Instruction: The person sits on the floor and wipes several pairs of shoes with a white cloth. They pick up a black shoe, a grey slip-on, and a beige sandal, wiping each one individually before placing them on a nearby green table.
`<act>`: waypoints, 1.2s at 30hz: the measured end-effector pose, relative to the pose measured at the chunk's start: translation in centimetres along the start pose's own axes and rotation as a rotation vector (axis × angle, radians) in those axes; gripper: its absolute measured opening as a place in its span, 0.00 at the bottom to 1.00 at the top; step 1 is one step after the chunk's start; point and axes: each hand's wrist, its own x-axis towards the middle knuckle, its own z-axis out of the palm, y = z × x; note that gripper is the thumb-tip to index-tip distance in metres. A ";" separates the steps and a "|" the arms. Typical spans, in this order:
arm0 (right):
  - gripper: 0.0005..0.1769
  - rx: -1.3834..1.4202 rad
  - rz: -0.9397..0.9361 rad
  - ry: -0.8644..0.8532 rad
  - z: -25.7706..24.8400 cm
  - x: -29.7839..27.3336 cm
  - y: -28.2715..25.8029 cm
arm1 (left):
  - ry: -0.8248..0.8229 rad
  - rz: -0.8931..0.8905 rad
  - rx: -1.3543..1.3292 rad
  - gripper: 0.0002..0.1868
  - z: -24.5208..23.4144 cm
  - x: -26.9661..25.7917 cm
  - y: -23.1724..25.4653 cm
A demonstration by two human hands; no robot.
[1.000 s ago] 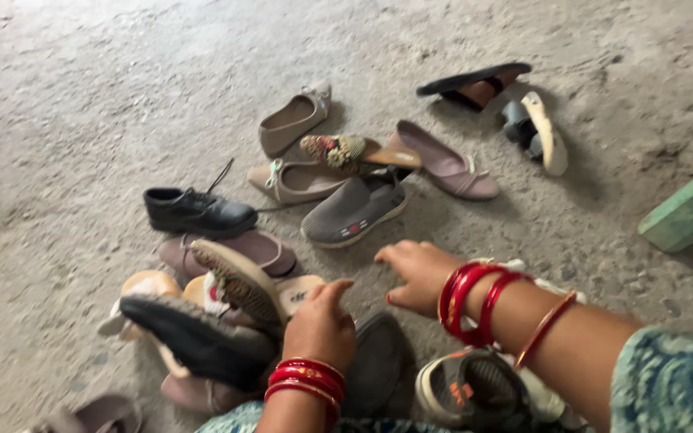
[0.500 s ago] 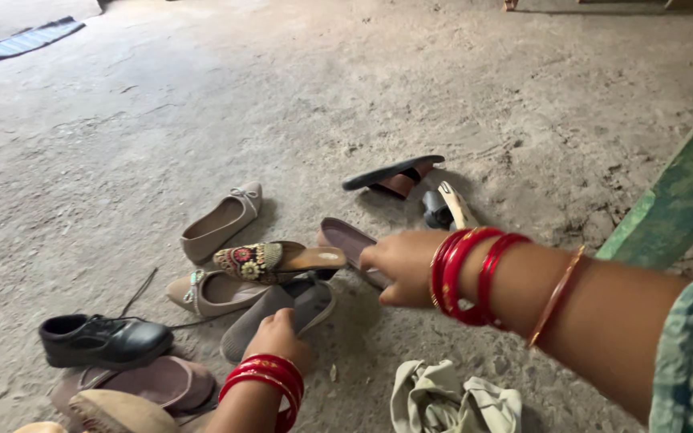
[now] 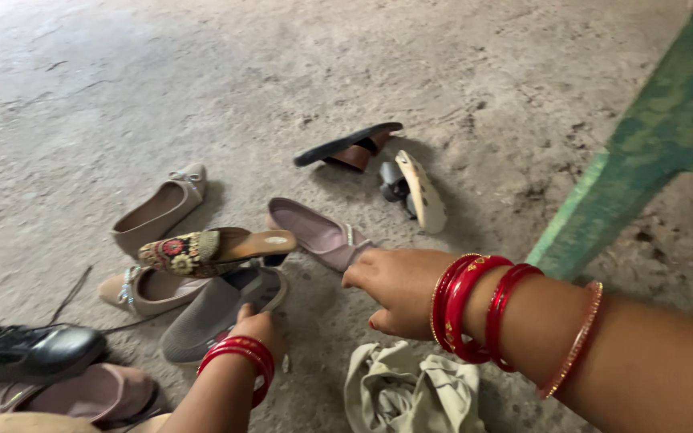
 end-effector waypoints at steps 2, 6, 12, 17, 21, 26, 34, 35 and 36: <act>0.32 0.010 0.014 0.017 0.4 -0.7 1.0 | 0.033 -0.231 -0.314 0.30 -1.8 -1.9 1.0; 0.33 0.077 0.054 0.070 1.1 -1.2 1.9 | 0.086 -0.193 -0.263 0.30 -3.6 -2.7 2.4; 0.33 0.049 0.018 0.113 1.5 -0.9 0.4 | 0.081 -0.183 -0.367 0.34 -3.4 -3.3 3.9; 0.32 -0.076 -0.017 0.067 0.1 -2.1 0.0 | 0.222 0.001 -0.369 0.32 -5.0 -7.5 7.4; 0.32 -0.262 -0.054 0.105 -2.4 -3.2 -0.1 | 0.302 0.126 -0.488 0.37 -8.4 -11.8 10.9; 0.32 -0.368 -0.064 0.174 -5.6 -5.1 -0.3 | 0.395 0.266 -0.627 0.37 -12.4 -16.7 14.1; 0.52 -0.389 0.207 0.203 -1.2 -9.6 1.0 | 0.532 0.739 -0.592 0.25 -14.7 -24.0 19.3; 0.38 -0.325 0.218 0.143 -0.9 -10.2 2.3 | 0.537 0.765 -0.628 0.25 -14.4 -24.3 19.8; 0.24 -0.264 0.219 0.073 -0.4 -11.0 3.6 | 0.538 0.782 -0.672 0.25 -13.7 -24.6 20.2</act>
